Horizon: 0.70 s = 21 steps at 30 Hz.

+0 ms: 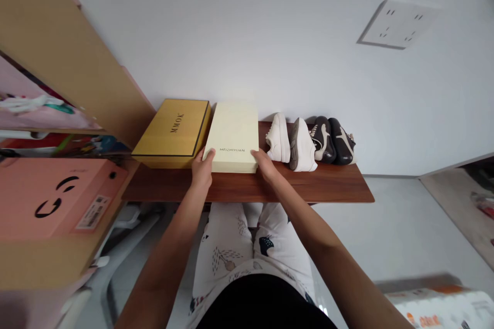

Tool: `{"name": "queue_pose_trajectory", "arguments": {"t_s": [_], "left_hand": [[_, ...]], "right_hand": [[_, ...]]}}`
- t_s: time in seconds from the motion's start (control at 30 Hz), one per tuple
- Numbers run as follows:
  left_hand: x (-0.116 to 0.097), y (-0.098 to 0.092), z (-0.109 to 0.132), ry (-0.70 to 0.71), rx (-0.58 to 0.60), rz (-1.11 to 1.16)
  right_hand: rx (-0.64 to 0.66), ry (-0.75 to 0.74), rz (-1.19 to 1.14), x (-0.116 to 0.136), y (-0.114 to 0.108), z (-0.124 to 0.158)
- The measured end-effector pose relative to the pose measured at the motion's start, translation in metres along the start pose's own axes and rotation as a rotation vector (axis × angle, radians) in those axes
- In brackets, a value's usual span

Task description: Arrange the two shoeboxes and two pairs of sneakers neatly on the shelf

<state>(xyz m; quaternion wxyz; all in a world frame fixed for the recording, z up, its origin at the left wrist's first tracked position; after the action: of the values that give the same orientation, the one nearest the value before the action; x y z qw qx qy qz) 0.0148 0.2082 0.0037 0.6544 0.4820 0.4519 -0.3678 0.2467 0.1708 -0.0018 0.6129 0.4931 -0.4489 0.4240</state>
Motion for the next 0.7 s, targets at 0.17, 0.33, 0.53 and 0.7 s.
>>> {"name": "queue_pose_trajectory", "arguments": {"t_s": [0.17,0.33,0.53,0.7], "left_hand": [[0.002,-0.002,0.0,0.01,-0.008,-0.005],[0.004,-0.002,0.001,0.02,-0.009,-0.021],[0.003,-0.002,-0.004,0.048,-0.029,-0.033],[0.005,-0.002,-0.007,0.04,-0.04,-0.037]], "right_hand": [[0.012,0.012,-0.006,-0.007,0.0,-0.005],[0.01,0.016,-0.004,-0.011,0.001,-0.006],[-0.016,0.021,0.039,-0.014,-0.001,-0.012],[-0.023,-0.008,0.028,-0.01,0.001,-0.015]]}}
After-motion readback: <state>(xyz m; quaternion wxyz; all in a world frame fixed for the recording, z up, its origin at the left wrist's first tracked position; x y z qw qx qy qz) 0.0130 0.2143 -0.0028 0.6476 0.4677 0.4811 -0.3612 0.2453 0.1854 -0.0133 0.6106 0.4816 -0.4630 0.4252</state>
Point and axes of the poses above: each hand's wrist, its own z-axis away from the middle knuckle, its own y-axis out of the palm, x = y × z, the point moved 8 cm from there along -z, towards the middle knuckle, and after that the axes turned 2 degrees about -z, right-handed, at the moved point
